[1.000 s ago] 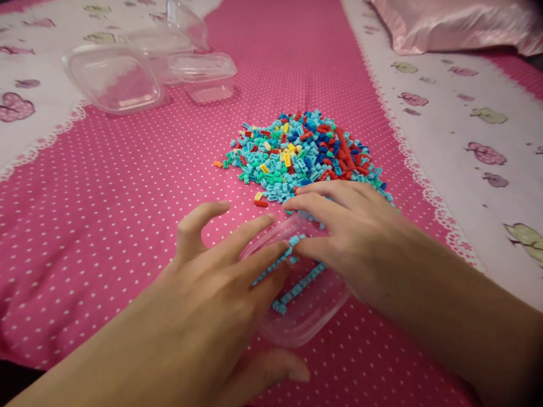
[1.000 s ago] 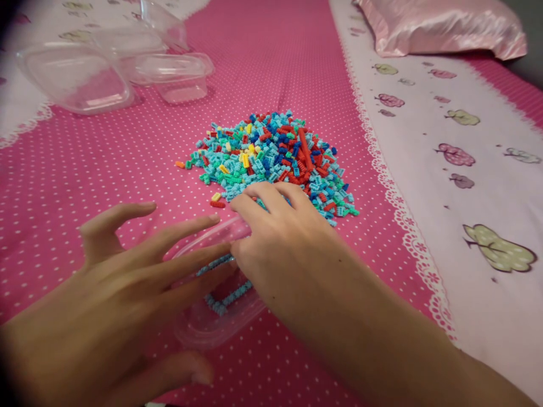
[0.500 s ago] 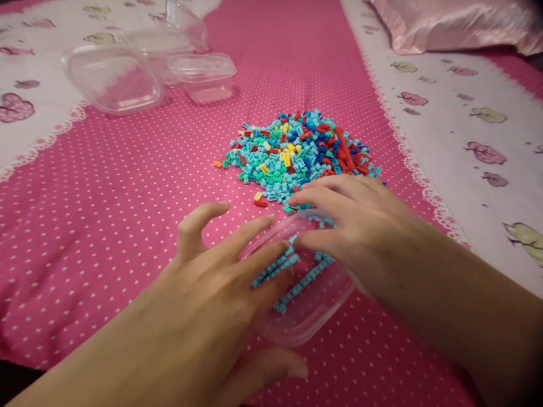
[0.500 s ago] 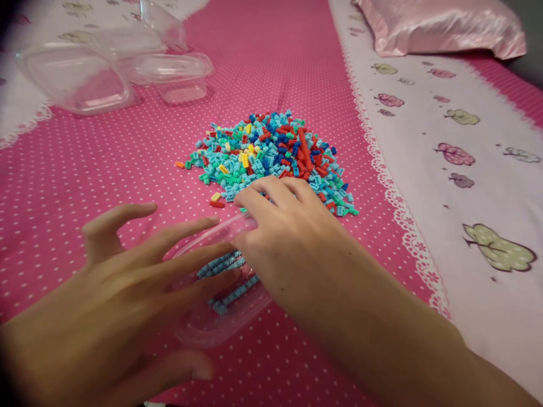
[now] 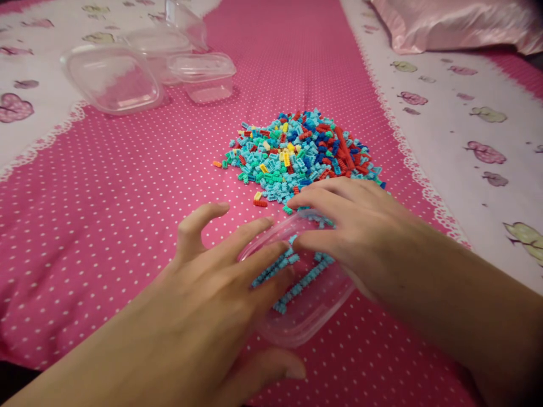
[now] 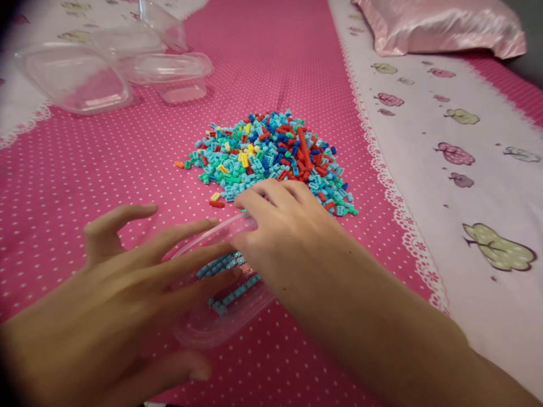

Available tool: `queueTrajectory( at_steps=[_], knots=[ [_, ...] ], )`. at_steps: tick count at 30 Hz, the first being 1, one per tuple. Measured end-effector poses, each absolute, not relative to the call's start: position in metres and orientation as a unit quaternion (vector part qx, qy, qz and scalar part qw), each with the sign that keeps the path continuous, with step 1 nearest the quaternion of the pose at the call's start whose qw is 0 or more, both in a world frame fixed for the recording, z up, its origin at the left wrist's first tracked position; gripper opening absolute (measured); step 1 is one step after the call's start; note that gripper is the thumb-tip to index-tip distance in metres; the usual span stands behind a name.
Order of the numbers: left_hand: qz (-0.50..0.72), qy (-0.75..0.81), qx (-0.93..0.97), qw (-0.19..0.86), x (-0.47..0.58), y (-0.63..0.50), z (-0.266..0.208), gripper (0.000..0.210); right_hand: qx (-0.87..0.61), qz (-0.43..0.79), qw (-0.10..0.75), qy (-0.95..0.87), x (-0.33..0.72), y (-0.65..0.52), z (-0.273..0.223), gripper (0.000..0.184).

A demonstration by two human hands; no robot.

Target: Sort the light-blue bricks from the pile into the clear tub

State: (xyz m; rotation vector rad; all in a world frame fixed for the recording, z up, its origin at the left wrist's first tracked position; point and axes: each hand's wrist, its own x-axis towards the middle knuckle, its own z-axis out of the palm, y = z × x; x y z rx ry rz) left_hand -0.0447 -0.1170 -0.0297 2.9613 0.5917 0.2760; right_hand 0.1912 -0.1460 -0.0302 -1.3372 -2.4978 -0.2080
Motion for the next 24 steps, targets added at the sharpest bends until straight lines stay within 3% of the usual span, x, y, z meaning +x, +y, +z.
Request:
queueTrajectory(
  at_steps=[9,18,24],
  knots=[
    [0.1,0.19,0.976,0.032,-0.049,-0.121,-0.022,0.056,-0.467,-0.055,0.123,-0.874,0.19,-0.147,-0.028,0.012],
    [0.106,0.189,0.976,0.025,-0.049,-0.12,-0.03,0.056,-0.478,-0.046,0.107,-0.87,0.189,-0.15,-0.028,0.012],
    [0.069,0.181,0.981,0.016,-0.051,-0.12,-0.021,0.058,-0.478,-0.044,0.104,-0.871,0.19,-0.149,-0.024,0.022]
  ],
)
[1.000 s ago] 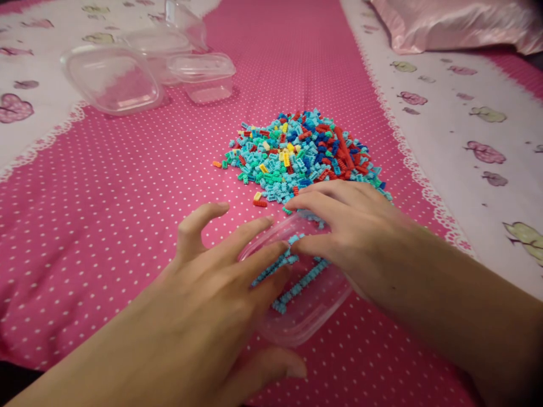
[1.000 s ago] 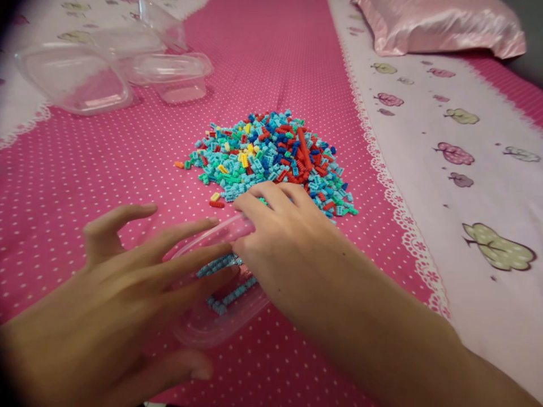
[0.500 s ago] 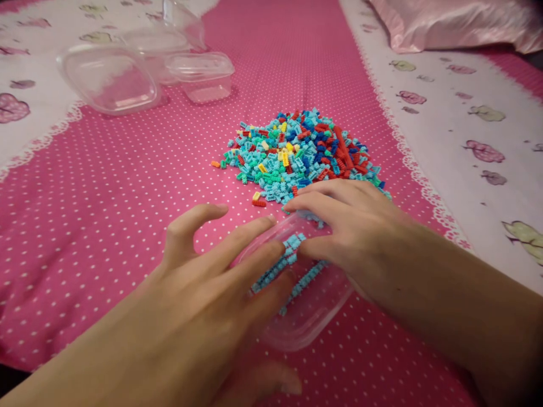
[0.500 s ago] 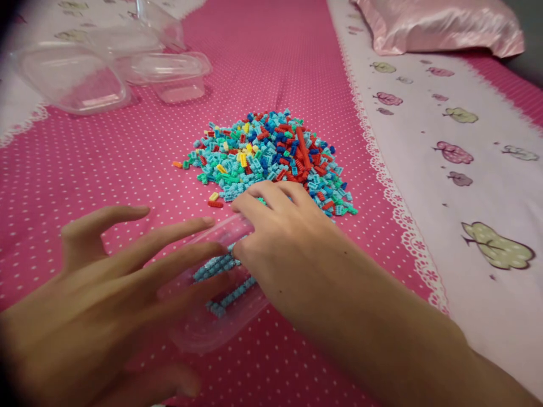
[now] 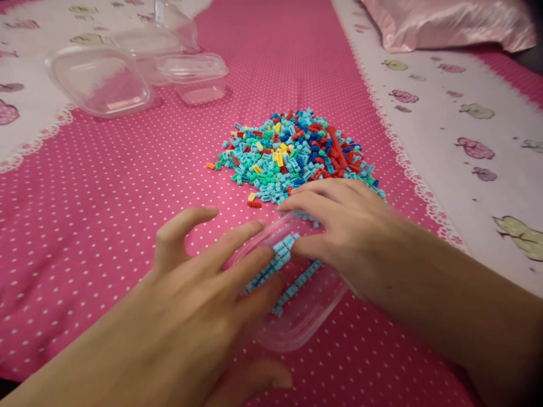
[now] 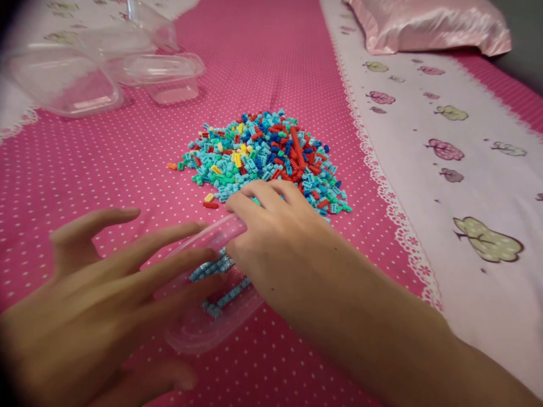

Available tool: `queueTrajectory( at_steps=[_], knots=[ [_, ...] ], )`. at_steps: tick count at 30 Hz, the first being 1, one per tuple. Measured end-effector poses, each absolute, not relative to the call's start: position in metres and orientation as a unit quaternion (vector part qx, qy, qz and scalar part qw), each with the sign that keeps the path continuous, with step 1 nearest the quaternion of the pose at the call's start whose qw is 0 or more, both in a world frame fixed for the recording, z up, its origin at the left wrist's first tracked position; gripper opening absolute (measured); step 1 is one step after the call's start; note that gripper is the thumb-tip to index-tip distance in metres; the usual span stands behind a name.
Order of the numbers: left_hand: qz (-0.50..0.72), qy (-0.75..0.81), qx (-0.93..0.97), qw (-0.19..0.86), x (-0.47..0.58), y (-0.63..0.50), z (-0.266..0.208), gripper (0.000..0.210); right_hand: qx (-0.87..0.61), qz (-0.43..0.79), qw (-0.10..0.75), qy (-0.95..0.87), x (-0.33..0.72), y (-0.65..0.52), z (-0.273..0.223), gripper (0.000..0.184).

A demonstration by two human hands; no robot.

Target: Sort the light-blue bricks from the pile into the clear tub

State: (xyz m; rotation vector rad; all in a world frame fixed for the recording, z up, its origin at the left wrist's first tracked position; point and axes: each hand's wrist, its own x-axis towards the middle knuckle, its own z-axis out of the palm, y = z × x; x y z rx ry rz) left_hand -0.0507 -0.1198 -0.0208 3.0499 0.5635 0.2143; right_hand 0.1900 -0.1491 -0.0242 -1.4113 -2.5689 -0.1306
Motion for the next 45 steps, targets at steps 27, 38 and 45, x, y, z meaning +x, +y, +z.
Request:
queueTrajectory(
  at_steps=[27,38,45],
  knots=[
    [0.068,0.168,0.983,0.022,-0.056,-0.11,-0.017,0.047,-0.493,-0.038,0.122,-0.861,0.191,-0.147,-0.027,0.02],
    [0.025,0.136,0.99,0.022,-0.055,-0.106,-0.017,0.06,-0.459,-0.041,0.088,-0.883,0.206,-0.141,-0.028,0.013],
    [0.054,0.155,0.986,0.011,-0.056,-0.106,-0.019,0.059,-0.457,-0.04,0.103,-0.883,0.206,-0.142,-0.031,0.009]
  ],
)
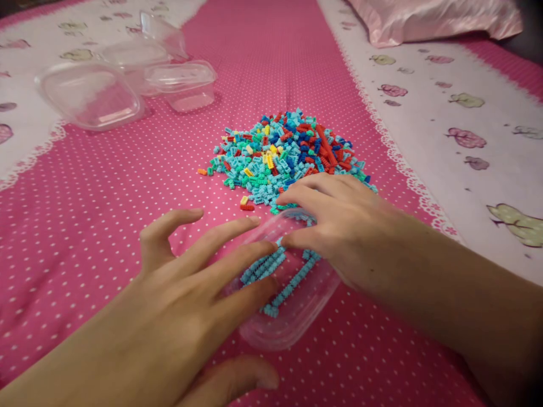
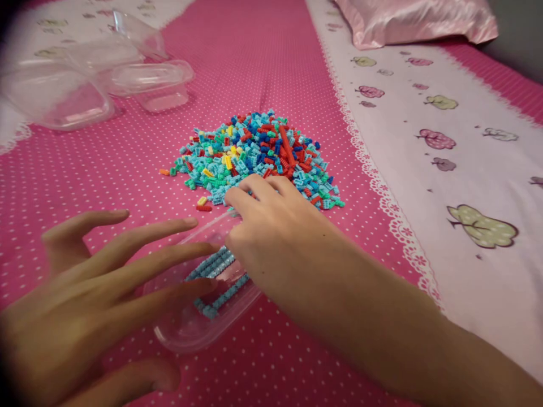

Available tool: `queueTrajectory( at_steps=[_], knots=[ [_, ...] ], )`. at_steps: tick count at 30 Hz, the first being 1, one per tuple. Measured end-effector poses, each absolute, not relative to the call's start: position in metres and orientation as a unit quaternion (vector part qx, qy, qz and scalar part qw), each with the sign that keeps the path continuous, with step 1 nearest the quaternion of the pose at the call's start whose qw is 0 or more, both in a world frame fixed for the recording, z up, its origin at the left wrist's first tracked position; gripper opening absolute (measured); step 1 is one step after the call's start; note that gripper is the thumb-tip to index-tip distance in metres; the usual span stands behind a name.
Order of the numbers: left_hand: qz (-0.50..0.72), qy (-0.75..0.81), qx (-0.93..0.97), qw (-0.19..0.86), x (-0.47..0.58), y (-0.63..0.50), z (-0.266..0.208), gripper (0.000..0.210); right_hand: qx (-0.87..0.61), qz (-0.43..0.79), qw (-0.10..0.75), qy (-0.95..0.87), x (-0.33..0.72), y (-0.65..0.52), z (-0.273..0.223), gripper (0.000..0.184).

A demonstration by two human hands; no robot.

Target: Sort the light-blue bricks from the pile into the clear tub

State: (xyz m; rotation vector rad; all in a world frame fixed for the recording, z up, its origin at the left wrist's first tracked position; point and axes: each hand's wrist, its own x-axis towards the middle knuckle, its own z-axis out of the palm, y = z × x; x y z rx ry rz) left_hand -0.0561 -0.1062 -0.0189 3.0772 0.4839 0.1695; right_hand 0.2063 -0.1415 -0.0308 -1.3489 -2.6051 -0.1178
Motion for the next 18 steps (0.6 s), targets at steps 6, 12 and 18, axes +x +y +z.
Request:
queueTrajectory(
  at_steps=[6,12,18],
  knots=[
    [0.045,0.147,0.988,-0.006,-0.0551,-0.1047,-0.0176,0.06,-0.455,-0.027,0.104,-0.884,0.2053,-0.1422,-0.0257,0.015],
    [0.056,0.15,0.987,0.005,-0.0552,-0.1053,-0.0193,0.057,-0.457,-0.031,0.086,-0.885,0.2058,-0.1415,-0.0312,0.009],
    [0.066,0.154,0.986,0.011,-0.0563,-0.1056,-0.0221,0.056,-0.461,-0.025,0.075,-0.884,0.2086,-0.1435,-0.0307,0.013]
  ],
)
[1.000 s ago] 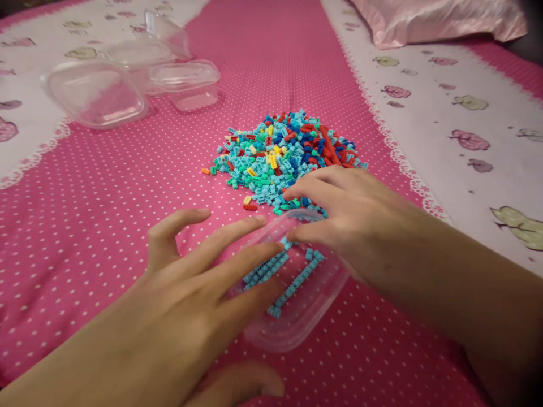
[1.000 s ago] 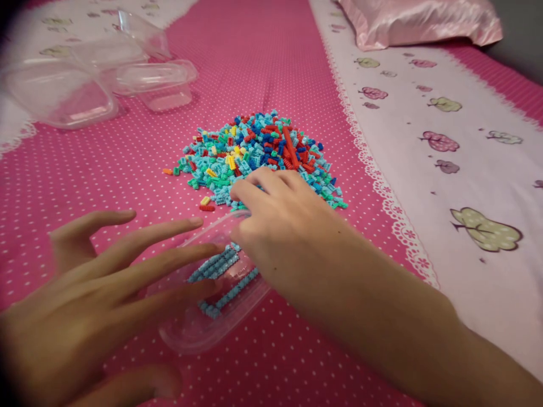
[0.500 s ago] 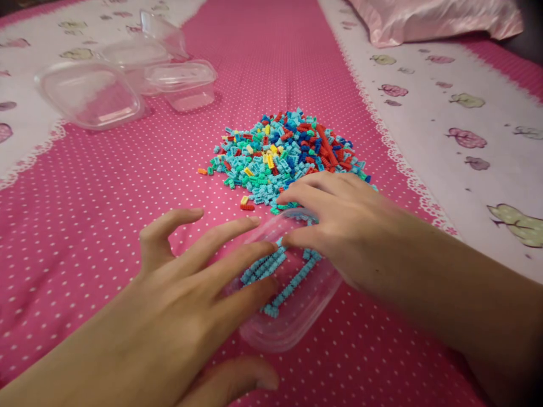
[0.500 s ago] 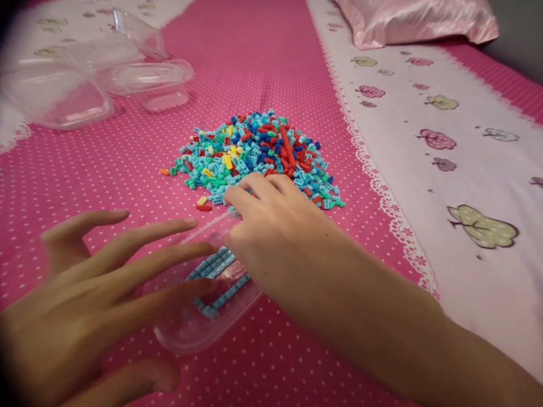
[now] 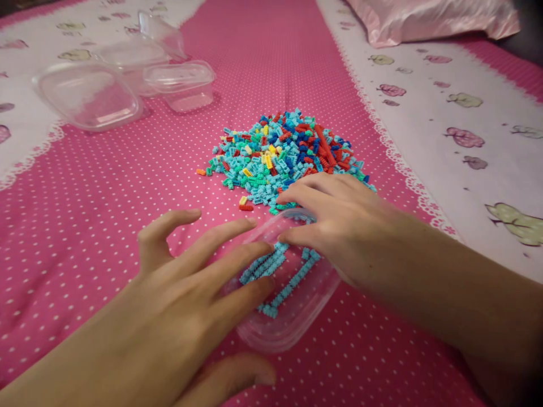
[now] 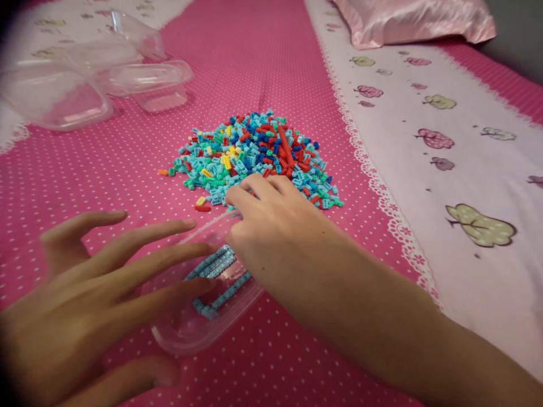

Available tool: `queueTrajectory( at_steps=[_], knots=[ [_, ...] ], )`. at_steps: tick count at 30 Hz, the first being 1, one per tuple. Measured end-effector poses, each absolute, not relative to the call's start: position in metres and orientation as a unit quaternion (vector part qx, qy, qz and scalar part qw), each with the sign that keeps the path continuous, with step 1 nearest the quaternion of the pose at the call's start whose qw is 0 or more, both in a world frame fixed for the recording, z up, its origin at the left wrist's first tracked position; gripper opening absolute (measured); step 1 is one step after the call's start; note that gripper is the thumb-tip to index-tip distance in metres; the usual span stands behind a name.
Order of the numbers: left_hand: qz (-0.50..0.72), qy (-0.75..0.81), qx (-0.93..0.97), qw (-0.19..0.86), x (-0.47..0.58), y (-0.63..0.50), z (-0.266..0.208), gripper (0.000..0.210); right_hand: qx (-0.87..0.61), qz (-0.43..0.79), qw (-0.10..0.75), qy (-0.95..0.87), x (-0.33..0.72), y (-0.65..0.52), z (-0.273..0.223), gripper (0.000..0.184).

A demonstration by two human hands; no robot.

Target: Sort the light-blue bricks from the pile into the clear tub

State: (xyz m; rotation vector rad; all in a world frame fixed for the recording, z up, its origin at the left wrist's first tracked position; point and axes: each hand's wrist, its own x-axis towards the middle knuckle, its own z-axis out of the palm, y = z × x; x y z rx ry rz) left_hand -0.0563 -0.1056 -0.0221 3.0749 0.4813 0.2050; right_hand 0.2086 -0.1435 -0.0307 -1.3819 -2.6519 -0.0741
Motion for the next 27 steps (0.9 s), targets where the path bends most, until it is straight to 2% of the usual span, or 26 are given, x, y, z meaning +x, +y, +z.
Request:
queueTrajectory(
  at_steps=[7,13,17,24,27],
  knots=[
    [0.087,0.155,0.984,0.032,-0.054,-0.107,-0.023,0.05,-0.443,-0.019,0.105,-0.89,0.212,-0.141,-0.028,0.018],
    [0.094,0.167,0.979,0.064,-0.053,-0.108,-0.024,0.054,-0.426,-0.014,0.136,-0.894,0.205,-0.142,-0.032,0.007],
    [0.101,0.165,0.978,0.082,-0.055,-0.108,-0.023,0.052,-0.447,-0.035,0.16,-0.879,0.195,-0.144,-0.033,0.011],
    [0.097,0.164,0.979,0.075,-0.055,-0.107,-0.022,0.051,-0.426,-0.031,0.143,-0.893,0.198,-0.143,-0.034,0.018],
    [0.092,0.167,0.979,0.072,-0.054,-0.107,-0.024,0.051,-0.399,-0.024,0.126,-0.908,0.204,-0.142,-0.036,0.01]
  ],
)
